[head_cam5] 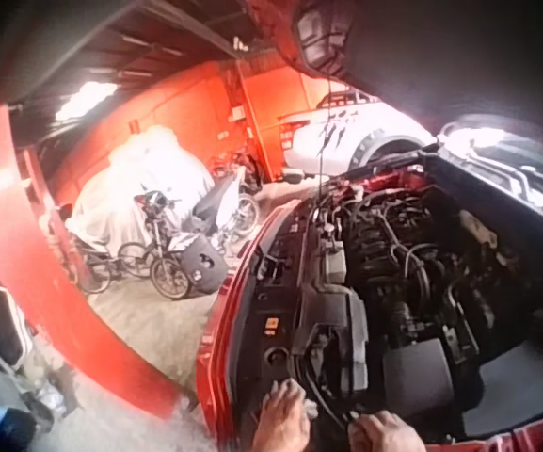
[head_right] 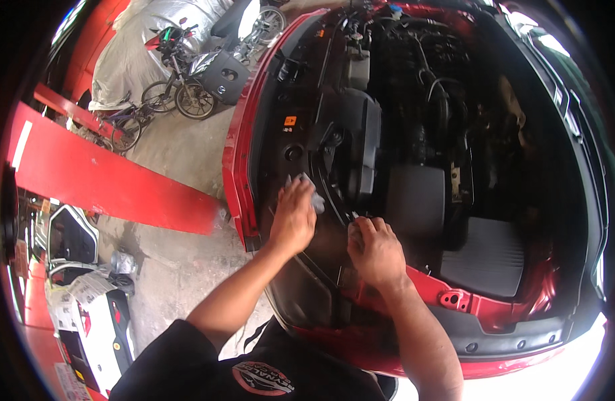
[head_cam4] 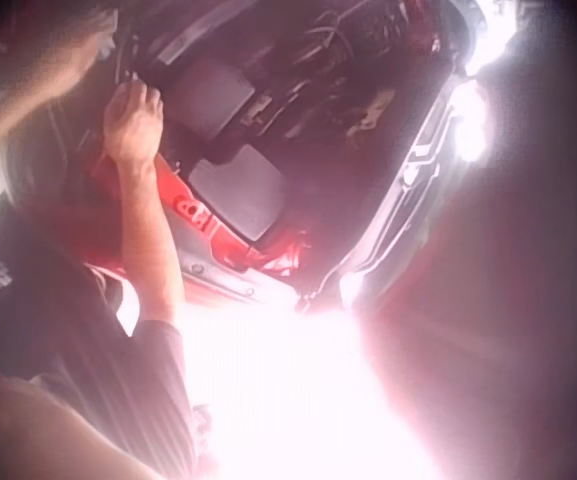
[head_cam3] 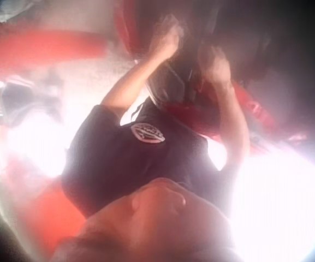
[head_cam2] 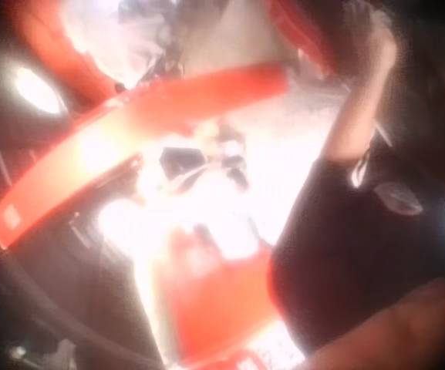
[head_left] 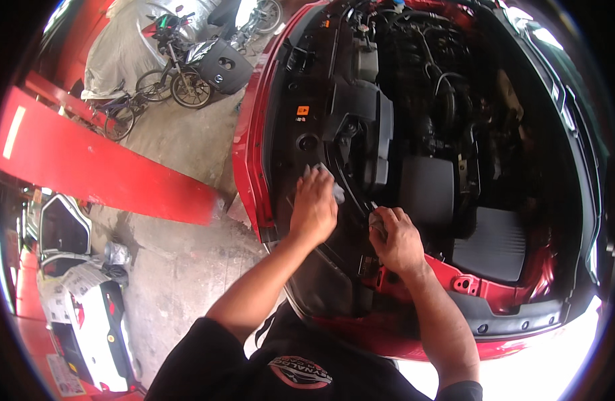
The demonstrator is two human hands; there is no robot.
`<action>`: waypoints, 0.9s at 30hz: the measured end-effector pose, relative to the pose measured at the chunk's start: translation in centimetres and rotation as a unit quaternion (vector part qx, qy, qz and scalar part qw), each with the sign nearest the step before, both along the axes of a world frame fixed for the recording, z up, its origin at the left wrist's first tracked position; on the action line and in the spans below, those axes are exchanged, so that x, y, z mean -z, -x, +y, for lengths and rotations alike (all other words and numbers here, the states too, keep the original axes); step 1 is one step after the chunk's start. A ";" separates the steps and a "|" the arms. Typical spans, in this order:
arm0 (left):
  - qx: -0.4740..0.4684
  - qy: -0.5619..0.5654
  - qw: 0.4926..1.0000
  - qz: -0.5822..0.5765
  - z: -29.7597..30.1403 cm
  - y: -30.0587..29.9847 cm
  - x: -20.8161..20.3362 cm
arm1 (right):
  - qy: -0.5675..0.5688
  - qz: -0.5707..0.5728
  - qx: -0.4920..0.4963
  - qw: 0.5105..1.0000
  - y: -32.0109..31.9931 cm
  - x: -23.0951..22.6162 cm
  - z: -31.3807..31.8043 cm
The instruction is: The person wipes the engine bay of a red car with a cloth, cleaning the plastic cover and surrounding components. The person moves around the front of the vehicle to reach different areas of the engine compartment.
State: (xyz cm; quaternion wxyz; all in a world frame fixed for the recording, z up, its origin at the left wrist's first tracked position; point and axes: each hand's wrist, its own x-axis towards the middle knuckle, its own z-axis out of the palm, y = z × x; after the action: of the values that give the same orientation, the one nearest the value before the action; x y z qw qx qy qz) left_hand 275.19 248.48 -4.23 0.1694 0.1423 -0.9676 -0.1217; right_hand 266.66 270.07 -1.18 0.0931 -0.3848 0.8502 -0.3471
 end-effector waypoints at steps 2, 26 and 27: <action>0.069 -0.050 0.996 0.009 -0.1 -2.0 -0.5 | -0.001 0.005 -0.003 1.000 -0.1 -0.3 -0.3; 0.098 -0.044 0.992 -0.069 -6.8 1.3 -0.4 | 0.011 -0.012 0.020 1.000 0.1 -0.2 -0.1; 0.094 -0.026 0.993 -0.074 -7.5 2.5 -0.2 | 0.026 -0.009 0.024 0.999 0.3 0.2 -0.2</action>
State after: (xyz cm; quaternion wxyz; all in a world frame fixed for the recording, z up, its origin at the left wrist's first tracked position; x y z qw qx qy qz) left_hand 272.73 240.95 -4.03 0.0819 0.0634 -0.9831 -0.1510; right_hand 266.34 269.91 -1.37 0.0820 -0.3633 0.8490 -0.3747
